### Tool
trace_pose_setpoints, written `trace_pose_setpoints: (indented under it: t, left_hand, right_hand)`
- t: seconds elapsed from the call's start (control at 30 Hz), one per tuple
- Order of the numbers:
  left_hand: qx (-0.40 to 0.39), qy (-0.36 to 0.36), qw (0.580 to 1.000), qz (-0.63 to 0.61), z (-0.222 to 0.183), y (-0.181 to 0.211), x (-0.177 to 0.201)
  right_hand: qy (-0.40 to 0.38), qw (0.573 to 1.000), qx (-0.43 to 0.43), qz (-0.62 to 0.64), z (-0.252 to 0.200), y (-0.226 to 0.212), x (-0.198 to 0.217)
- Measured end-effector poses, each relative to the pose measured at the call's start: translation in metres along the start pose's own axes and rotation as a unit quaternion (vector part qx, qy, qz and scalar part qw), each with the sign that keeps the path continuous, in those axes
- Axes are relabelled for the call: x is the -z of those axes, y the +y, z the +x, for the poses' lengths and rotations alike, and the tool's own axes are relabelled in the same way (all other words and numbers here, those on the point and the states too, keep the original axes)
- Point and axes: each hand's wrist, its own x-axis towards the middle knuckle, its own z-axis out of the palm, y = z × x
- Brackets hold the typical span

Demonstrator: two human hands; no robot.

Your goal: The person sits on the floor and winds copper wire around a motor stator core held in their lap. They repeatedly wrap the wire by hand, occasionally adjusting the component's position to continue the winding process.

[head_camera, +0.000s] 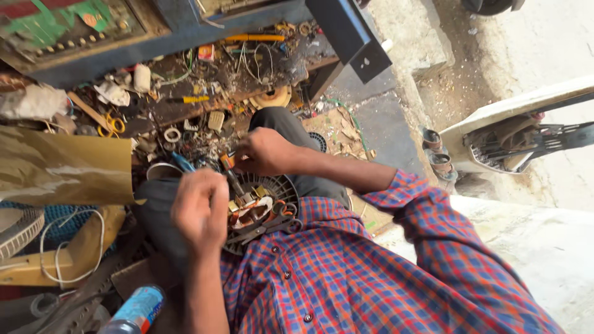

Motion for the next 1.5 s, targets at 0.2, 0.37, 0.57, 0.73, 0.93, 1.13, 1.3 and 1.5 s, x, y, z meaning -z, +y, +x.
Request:
trace_pose_setpoints:
  t: [0.2,0.37,0.57,0.73,0.93,1.13,1.3,1.5]
  left_hand:
    - [0.13,-0.29,0.945,0.073,0.057,-0.034,0.032]
    - [0.025,-0.076,0.996,-0.025,-0.024,-0.021,0.033]
    - [-0.233,-0.088,0.896,0.367,-0.051,0.013,0.008]
    - [-0.239,-0.064,0.918,0.311,-0.043,0.018,0.003]
    - [-0.254,-0.058,0.905,0.337,-0.062,0.015,0.004]
    - [0.072,-0.026,0.995,-0.06,0.022,0.026,0.002]
    - [0.002,-0.294,0.948,0.125,0.058,0.004,0.032]
    - [-0.198,-0.061,0.966,0.152,-0.033,0.013,0.008]
  right_hand:
    - [-0.103,0.989,0.069,-0.082,-0.018,-0.076,0.018]
    - [-0.214,0.97,0.114,0.012,-0.072,-0.087,0.037]
    - [-0.09,0.979,0.037,0.177,-0.061,-0.039,0.035]
    - [-0.096,0.972,0.01,0.215,-0.044,-0.031,0.045]
    - [-0.097,0.98,-0.005,0.174,-0.042,-0.006,0.016]
    - [0.027,0.999,0.004,-0.021,-0.01,-0.01,0.014]
    - [-0.089,0.97,0.165,-0.155,-0.026,-0.083,0.037]
    - [-0.149,0.975,0.151,-0.063,-0.061,-0.059,0.065]
